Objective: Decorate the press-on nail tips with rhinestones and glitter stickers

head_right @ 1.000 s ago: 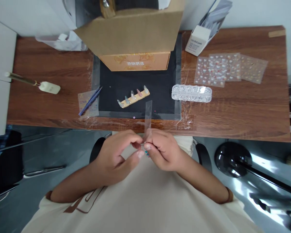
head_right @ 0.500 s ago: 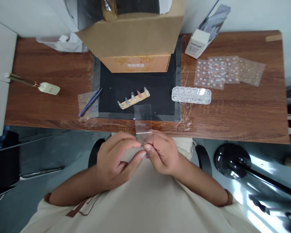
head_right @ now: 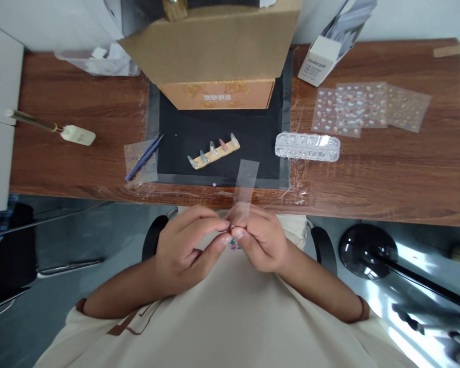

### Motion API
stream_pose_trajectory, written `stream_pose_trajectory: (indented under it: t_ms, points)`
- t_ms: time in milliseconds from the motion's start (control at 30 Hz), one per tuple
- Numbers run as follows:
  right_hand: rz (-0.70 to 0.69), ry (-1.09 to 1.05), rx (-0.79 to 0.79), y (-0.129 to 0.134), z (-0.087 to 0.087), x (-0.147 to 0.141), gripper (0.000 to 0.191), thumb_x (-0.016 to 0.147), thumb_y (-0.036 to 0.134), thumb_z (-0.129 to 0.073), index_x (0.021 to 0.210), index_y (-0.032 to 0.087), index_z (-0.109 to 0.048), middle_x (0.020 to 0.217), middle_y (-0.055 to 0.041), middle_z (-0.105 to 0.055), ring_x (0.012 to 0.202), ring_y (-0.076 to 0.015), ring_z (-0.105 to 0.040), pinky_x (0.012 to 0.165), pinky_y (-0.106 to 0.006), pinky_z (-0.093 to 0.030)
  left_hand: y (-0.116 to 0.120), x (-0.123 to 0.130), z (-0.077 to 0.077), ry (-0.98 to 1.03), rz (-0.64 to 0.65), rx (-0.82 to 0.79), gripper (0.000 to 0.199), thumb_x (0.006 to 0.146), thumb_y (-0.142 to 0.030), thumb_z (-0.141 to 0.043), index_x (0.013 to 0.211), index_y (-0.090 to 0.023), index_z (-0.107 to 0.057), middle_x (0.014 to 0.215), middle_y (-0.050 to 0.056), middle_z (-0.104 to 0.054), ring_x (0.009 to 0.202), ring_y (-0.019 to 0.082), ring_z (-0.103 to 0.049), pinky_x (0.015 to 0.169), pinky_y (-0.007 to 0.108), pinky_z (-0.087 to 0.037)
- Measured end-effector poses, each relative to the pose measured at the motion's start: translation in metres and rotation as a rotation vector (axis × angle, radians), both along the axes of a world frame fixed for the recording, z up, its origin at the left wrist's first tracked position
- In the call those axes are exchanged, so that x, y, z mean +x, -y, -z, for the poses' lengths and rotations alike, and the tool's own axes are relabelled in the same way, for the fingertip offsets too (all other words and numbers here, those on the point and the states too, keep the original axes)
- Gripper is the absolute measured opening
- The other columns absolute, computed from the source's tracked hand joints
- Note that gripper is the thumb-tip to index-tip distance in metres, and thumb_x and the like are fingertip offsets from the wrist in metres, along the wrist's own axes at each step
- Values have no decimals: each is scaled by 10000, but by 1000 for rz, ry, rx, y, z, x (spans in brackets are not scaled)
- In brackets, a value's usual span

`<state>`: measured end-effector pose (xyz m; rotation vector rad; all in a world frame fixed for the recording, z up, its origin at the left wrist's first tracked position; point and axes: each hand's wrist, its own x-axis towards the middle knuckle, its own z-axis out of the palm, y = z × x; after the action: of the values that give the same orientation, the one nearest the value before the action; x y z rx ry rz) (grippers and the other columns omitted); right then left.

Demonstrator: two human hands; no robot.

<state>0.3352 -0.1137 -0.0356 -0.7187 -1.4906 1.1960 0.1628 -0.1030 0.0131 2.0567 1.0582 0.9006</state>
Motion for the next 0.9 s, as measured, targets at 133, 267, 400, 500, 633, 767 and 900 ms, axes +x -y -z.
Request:
stream_pose_trajectory:
  t_ms: [133, 267, 400, 500, 633, 767, 900]
  points:
    - [10, 22, 35, -1, -3, 0, 154, 956, 177, -450, 835, 194, -544, 706, -14, -544, 718, -154, -566, 680, -340, -515, -2, 1, -2, 81, 32, -130, 45, 908, -205, -622, 876, -175, -612, 796, -4, -660, 725, 91, -610, 664, 215, -481]
    - [19, 116, 58, -3, -8, 1, 175, 965, 199, -431, 817, 203, -525, 705, -15, -557, 700, -145, -569, 634, -298, -492, -3, 1, -1, 74, 69, -214, 69, 922, -192, -563, 854, -185, -554, 762, -24, -619, 695, 84, -570, 646, 216, -444]
    - [29, 204, 69, -6, -13, 1, 229, 977, 232, -420, 756, 216, -482, 652, 15, -539, 616, -109, -530, 585, -246, -453, -4, -1, -1, 22, 156, -406, 104, 943, -222, -482, 843, -197, -473, 706, -46, -563, 608, 78, -495, 570, 216, -378]
    - [-25, 197, 55, -10, -17, 2, 269, 988, 246, -416, 726, 218, -467, 608, 37, -536, 567, -83, -510, 539, -204, -413, -6, -2, -5, 25, 216, -564, 139, 959, -254, -439, 831, -200, -440, 695, -47, -544, 592, 83, -474, 548, 225, -344]
    - [-126, 168, 13, -14, -19, 5, 302, 992, 266, -425, 697, 213, -462, 580, 49, -558, 522, -60, -508, 504, -175, -385, -7, -2, -10, -2, 254, -685, 184, 972, -287, -410, 808, -203, -425, 691, -35, -561, 607, 101, -492, 560, 245, -344]
    - [-192, 170, -4, -16, -16, 10, 280, 977, 244, -434, 703, 219, -483, 576, 49, -563, 516, -71, -515, 505, -187, -397, -7, -3, -11, 1, 271, -705, 148, 962, -271, -399, 831, -208, -428, 684, -29, -569, 597, 111, -498, 551, 253, -354]
    - [-227, 60, -89, -13, -9, 16, 283, 979, 272, -439, 704, 219, -483, 577, 47, -518, 507, -85, -482, 506, -219, -390, -1, -8, -8, 114, 276, -749, 168, 985, -272, -370, 830, -215, -399, 642, -40, -534, 569, 105, -498, 539, 247, -387]
